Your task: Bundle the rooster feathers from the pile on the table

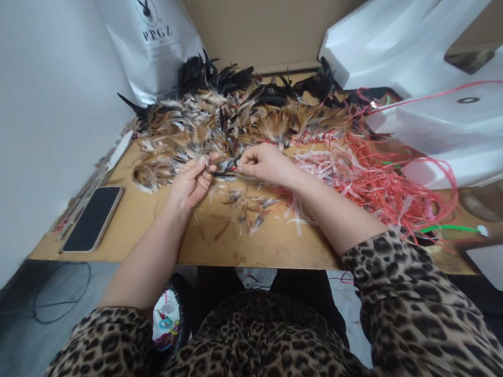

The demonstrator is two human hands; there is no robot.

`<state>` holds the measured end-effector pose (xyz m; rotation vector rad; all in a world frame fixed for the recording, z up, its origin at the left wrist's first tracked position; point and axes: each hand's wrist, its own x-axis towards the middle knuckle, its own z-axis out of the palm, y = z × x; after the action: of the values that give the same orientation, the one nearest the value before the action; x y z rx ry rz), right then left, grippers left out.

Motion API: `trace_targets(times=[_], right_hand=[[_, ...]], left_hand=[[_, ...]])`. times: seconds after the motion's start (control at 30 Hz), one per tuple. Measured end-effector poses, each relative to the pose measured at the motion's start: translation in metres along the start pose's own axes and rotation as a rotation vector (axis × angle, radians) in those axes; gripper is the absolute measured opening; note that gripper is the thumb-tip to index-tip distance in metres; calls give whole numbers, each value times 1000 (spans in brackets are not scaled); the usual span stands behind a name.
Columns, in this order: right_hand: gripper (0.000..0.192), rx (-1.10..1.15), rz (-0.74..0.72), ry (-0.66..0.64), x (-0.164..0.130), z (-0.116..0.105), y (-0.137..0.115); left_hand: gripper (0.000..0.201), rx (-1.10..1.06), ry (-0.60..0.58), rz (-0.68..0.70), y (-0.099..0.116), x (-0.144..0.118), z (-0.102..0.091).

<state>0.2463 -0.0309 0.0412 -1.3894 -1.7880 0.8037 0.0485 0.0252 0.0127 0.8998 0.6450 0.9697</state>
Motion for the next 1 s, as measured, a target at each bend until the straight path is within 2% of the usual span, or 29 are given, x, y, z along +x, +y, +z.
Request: trace_targets(times=[0.17, 0.23, 0.37, 0.47, 0.57, 0.73, 0.83, 1.0], right_hand=[[26, -105, -114, 25, -2, 3, -3], [27, -89, -127, 28, -3, 3, -5], [26, -49, -141, 35, -3, 3, -6], [24, -42, -151, 39, -3, 2, -7], [24, -44, -144, 45, -2, 2, -5], [21, -114, -147, 22, -1, 2, -1], [17, -213, -188, 22, -2, 2, -2], [14, -351, -290, 105, -4, 5, -9]], left_hand=[[10, 27, -138, -81, -5, -6, 6], [6, 43, -162, -125, -7, -6, 6], [11, 87, -191, -220, -10, -6, 4], [10, 61, -212, -245, -10, -5, 2], [9, 39, -204, -258, -11, -3, 0], [9, 111, -126, -257, -11, -2, -1], [10, 211, -92, -226, -12, -2, 1], [12, 329, -97, -188, -14, -5, 6]])
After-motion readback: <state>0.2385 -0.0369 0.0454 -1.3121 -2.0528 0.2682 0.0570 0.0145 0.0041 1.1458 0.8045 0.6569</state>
